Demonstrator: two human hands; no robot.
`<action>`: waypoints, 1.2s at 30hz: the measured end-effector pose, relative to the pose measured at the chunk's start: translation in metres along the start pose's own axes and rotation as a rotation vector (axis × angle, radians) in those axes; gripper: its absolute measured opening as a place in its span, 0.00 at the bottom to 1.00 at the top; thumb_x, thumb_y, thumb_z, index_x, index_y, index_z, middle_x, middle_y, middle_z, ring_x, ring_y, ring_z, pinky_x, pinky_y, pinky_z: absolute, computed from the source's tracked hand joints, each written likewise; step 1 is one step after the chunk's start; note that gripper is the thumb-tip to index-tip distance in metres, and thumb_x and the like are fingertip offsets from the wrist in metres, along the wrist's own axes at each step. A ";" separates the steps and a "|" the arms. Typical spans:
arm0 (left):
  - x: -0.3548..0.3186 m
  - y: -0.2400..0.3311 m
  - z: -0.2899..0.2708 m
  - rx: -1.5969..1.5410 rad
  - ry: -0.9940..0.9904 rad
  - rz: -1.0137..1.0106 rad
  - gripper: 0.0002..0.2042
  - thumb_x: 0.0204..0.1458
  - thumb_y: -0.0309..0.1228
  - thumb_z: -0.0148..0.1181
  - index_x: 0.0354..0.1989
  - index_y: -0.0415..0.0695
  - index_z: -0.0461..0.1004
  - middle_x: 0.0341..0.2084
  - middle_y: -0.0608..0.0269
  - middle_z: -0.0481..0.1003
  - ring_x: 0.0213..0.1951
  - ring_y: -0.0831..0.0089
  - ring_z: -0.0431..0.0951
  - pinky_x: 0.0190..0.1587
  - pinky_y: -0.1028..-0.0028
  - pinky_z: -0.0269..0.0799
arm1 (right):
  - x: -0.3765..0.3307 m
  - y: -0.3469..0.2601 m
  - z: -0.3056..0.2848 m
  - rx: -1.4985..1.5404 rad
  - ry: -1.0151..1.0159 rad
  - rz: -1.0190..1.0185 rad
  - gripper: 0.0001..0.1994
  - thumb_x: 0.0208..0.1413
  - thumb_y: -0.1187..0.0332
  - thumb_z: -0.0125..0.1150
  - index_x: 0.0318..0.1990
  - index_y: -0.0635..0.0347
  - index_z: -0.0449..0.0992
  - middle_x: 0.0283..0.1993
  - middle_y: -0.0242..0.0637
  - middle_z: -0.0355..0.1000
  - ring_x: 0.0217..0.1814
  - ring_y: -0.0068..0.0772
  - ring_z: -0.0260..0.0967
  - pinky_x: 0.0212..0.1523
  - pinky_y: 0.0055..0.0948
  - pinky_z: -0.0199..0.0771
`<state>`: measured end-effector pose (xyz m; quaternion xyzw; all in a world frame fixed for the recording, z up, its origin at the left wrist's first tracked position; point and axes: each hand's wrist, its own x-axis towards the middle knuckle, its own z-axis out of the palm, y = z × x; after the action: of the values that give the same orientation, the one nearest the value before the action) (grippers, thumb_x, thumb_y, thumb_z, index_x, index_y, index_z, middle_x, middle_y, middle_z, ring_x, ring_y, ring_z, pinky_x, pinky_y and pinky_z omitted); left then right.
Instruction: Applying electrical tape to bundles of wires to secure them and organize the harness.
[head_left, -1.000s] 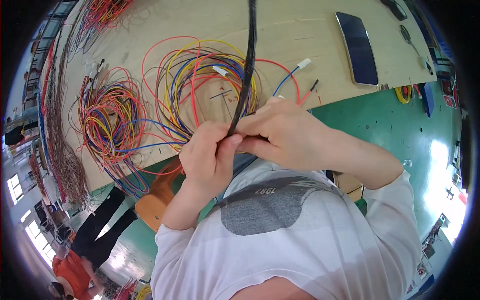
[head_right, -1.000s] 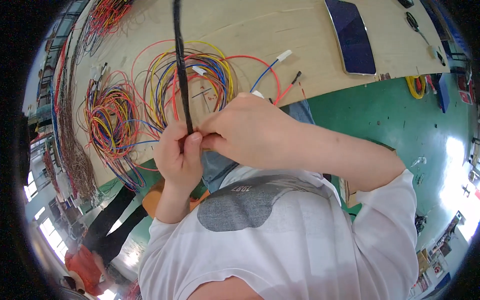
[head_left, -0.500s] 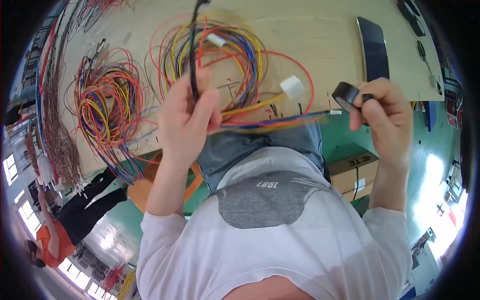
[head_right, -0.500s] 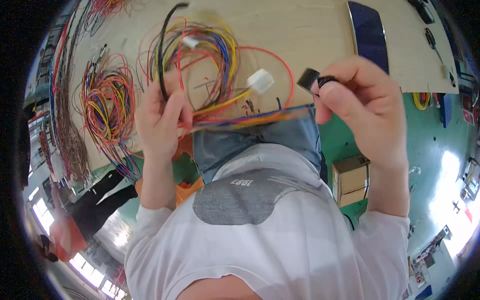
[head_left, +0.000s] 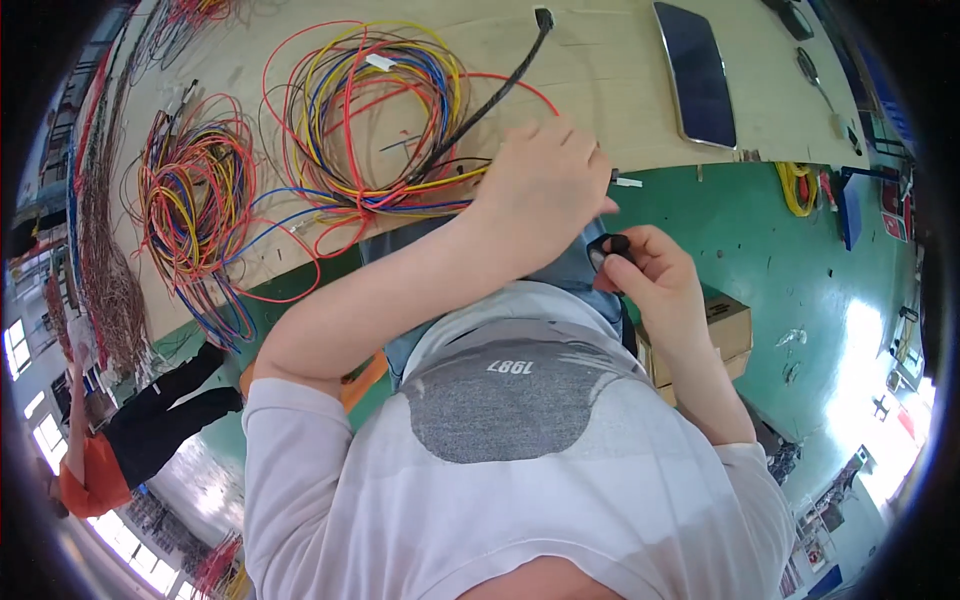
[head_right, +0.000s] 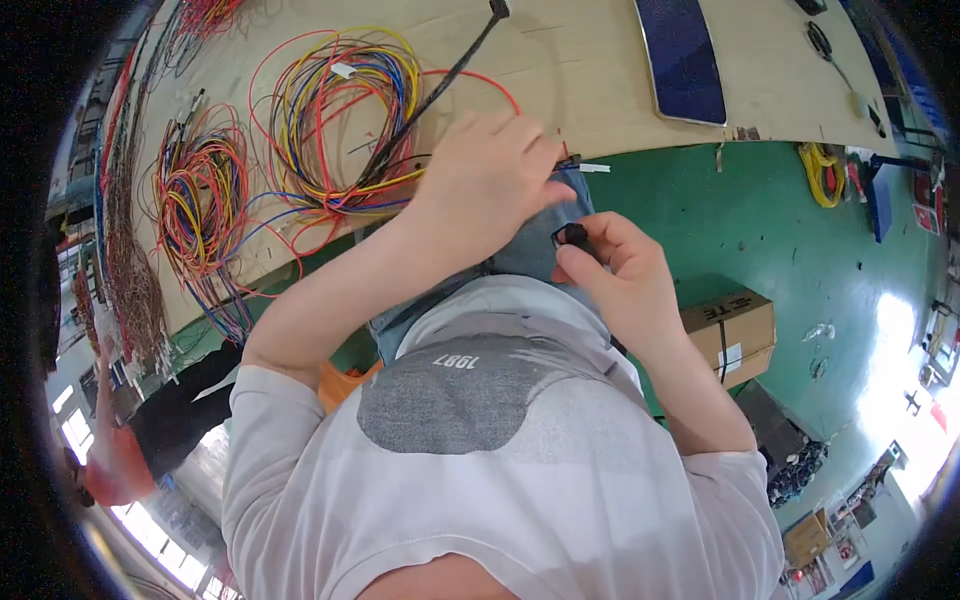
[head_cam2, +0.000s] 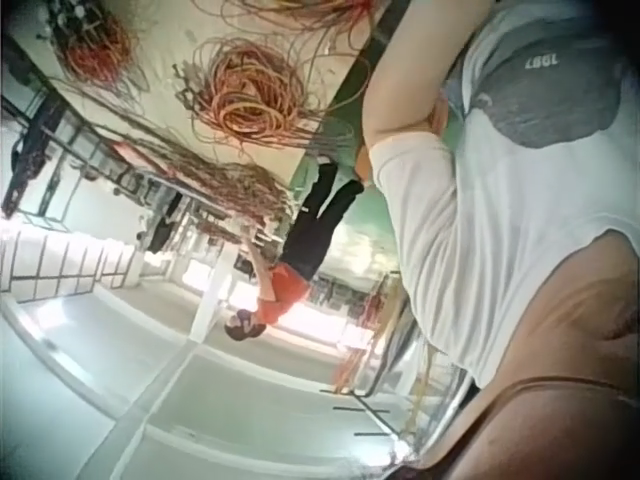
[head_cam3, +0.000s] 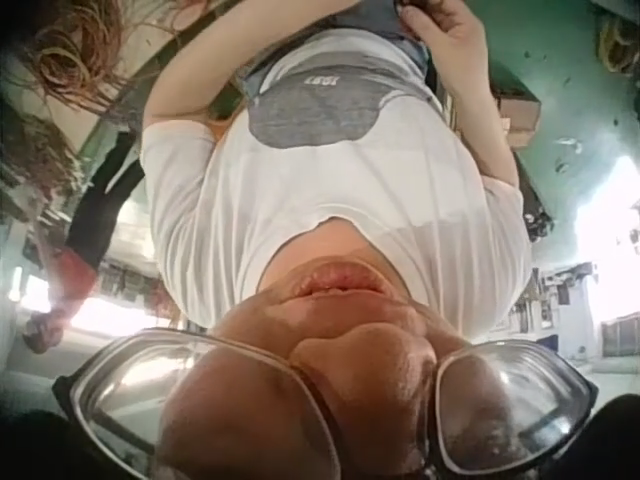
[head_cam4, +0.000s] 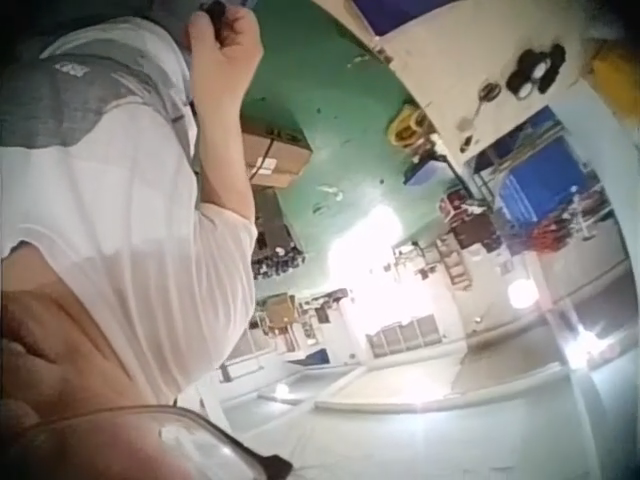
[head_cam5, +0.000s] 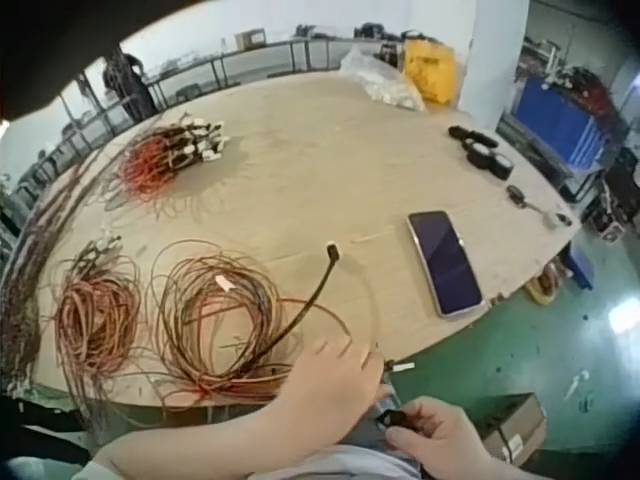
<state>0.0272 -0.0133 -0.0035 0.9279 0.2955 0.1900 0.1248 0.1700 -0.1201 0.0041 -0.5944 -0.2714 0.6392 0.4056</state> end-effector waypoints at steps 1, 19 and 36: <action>0.003 -0.001 0.009 0.019 -0.038 -0.004 0.11 0.38 0.33 0.61 0.31 0.45 0.71 0.26 0.63 0.69 0.31 0.65 0.70 0.34 0.69 0.62 | -0.002 0.000 -0.001 -0.003 -0.006 -0.010 0.07 0.49 0.78 0.54 0.36 0.67 0.68 0.31 0.33 0.69 0.32 0.22 0.68 0.35 0.20 0.69; -0.118 0.008 -0.119 -1.110 0.794 -0.807 0.07 0.45 0.14 0.53 0.31 0.34 0.64 0.30 0.57 0.71 0.32 0.74 0.75 0.35 0.79 0.74 | 0.036 -0.047 0.144 -0.399 -0.362 -0.983 0.11 0.38 0.75 0.65 0.31 0.59 0.70 0.27 0.33 0.67 0.28 0.31 0.65 0.42 0.31 0.63; -0.164 -0.016 -0.128 -1.939 0.518 -1.016 0.25 0.58 0.44 0.35 0.59 0.40 0.52 0.43 0.51 0.70 0.46 0.60 0.71 0.46 0.65 0.68 | 0.051 -0.056 0.160 -0.676 -0.609 -1.069 0.11 0.35 0.83 0.59 0.28 0.59 0.70 0.27 0.32 0.68 0.30 0.34 0.66 0.43 0.36 0.61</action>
<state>-0.1593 -0.0828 0.0600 0.1435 0.3837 0.4538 0.7914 0.0256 -0.0259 0.0466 -0.2676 -0.8117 0.3710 0.3631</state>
